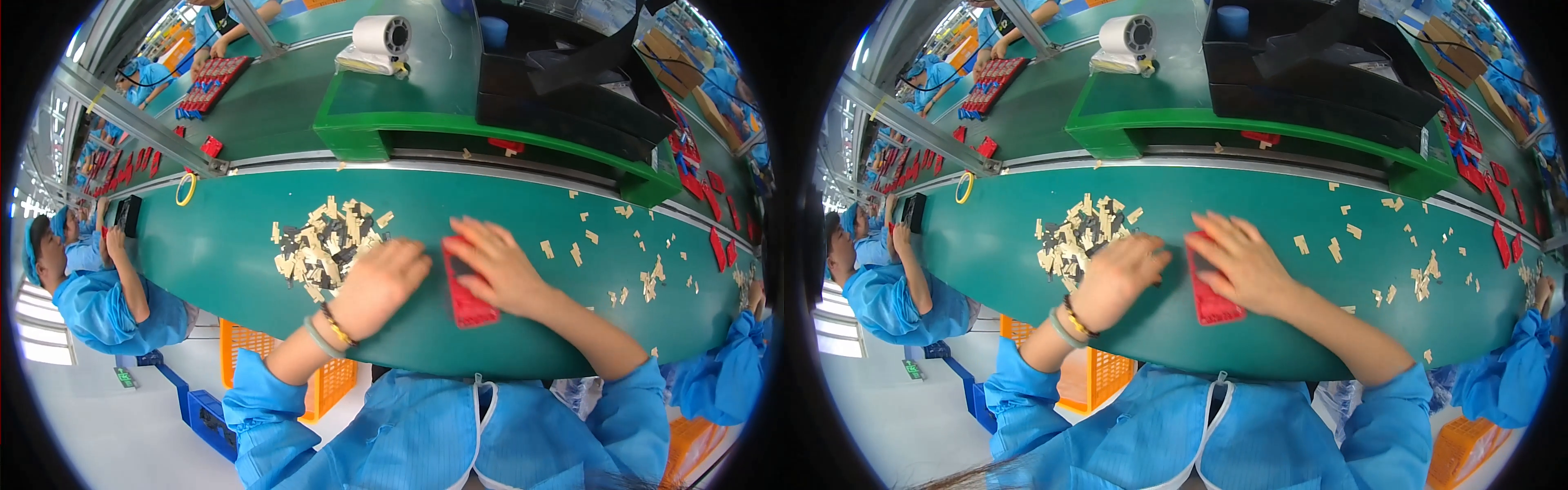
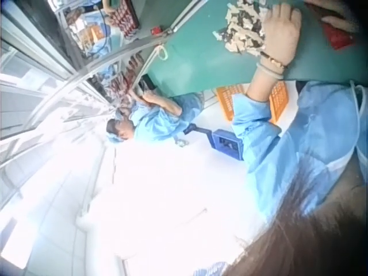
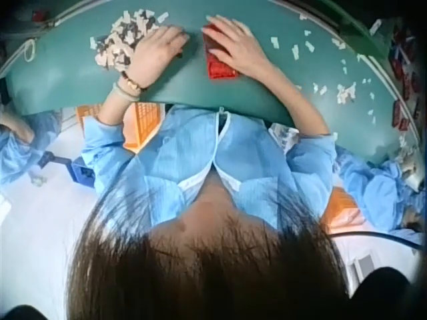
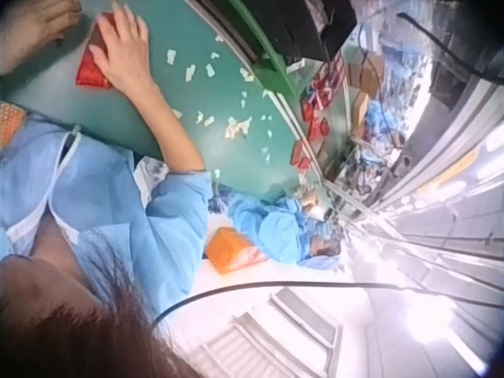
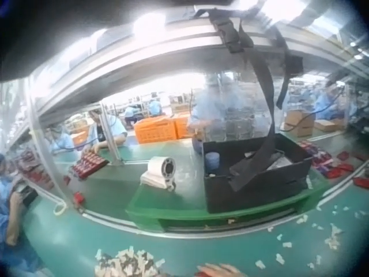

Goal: The person assembles small white components into red electronic housings by hand on an assembly table.

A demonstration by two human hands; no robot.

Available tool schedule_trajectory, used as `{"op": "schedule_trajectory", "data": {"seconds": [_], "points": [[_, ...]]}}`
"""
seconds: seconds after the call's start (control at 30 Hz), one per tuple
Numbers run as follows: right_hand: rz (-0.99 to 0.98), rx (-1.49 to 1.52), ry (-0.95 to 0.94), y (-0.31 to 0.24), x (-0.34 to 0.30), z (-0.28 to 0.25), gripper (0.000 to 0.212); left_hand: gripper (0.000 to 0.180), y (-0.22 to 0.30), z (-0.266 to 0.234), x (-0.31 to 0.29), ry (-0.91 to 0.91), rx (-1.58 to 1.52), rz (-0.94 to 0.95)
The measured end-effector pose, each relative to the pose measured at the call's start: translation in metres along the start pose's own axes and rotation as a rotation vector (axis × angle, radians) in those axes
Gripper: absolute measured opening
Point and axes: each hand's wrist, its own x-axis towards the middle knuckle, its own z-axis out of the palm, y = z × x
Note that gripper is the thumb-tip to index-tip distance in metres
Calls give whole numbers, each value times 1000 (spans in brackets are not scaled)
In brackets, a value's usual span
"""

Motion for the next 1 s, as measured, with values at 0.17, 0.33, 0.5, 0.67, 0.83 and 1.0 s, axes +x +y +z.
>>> {"op": "schedule_trajectory", "data": {"seconds": [0.17, 0.33, 0.5, 0.67, 0.83, 1.0], "points": [[0, 4, -175, 2, -42, -8, 48, 30, -27, 15, -28, -127, -213, -304], [40, -37, -135, -5, -43, -1, 45, 23, -28, 29, -33, -159, -341, -383], [115, -57, 154, -17, -30, 2, 42, 18, -14, 22, -8, -41, -521, -454], [312, 584, 364, -29, 3, 0, 33, 26, 9, 30, 39, -50, -795, -493], [573, 1011, 527, 0, 4, 4, 10, 39, 19, 40, 58, 43, -827, -480], [454, 1270, 756, 4, -1, -3, 7, 23, 20, 57, 69, -14, -1217, -574]]}}
